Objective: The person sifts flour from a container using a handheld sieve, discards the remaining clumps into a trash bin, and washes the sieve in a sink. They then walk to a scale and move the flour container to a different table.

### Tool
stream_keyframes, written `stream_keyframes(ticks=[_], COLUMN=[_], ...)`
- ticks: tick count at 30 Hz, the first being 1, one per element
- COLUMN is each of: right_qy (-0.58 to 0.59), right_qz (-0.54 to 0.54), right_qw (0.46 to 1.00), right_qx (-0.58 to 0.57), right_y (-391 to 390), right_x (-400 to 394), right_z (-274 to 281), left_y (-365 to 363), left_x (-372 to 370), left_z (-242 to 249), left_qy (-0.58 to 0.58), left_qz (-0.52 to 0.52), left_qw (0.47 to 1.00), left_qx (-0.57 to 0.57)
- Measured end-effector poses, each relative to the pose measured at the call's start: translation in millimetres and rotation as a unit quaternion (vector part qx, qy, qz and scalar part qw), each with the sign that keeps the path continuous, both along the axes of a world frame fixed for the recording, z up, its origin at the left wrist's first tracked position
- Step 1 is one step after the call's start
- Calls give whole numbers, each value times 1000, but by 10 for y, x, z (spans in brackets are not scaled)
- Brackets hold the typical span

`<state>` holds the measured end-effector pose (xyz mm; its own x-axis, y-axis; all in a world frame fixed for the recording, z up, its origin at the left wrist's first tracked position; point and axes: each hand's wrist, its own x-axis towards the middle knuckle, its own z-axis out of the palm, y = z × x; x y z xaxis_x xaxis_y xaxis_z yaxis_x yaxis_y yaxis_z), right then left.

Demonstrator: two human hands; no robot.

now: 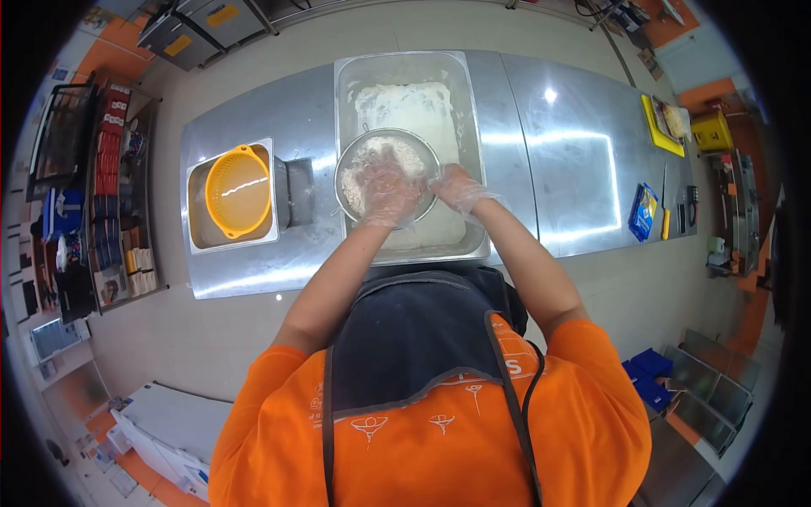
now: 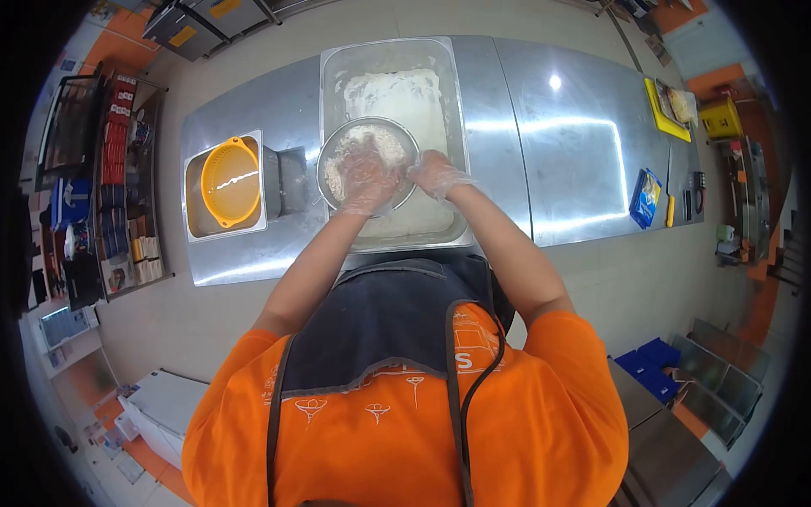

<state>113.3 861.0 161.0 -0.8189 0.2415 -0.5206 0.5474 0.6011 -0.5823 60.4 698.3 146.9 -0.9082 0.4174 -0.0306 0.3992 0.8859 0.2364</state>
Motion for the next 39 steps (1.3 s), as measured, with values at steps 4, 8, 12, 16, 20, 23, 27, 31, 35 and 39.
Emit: stream_keyframes(ticks=[4,8,12,16,20,23,27,31,35,39], right_qy=[-8,2,-19,-34,-34,-41,-4,5,14,-28], right_qz=[-12,-80,-33,-47,-33,-44,5,-53,41,39], right_qw=[1000,997,999,998,999,998,998,998,995,996], right_qx=[-21,-5,10,11,22,9,56,23,91,72], right_y=[65,-48,-208,21,144,210,295,326,594,485], right_x=[-17,46,125,99,88,63,71,67,157,42], right_z=[10,-83,121,-141,-86,-155,-296,-225,-350,46], left_y=[-72,-64,-130,-147,-102,-80,13,23,124,280], left_x=[-189,-493,-674,-609,-445,-334,-224,-114,-67,67], left_z=[118,374,-46,-48,264,251,295,63,49,-180], left_qy=[-15,-138,-72,-61,-166,-161,-169,-132,-140,-64], left_qz=[-180,-314,-300,-259,-213,-258,-235,-218,-213,-194], left_qw=[981,938,949,960,963,952,957,966,966,977], left_qx=[63,60,61,87,13,37,-32,50,38,66])
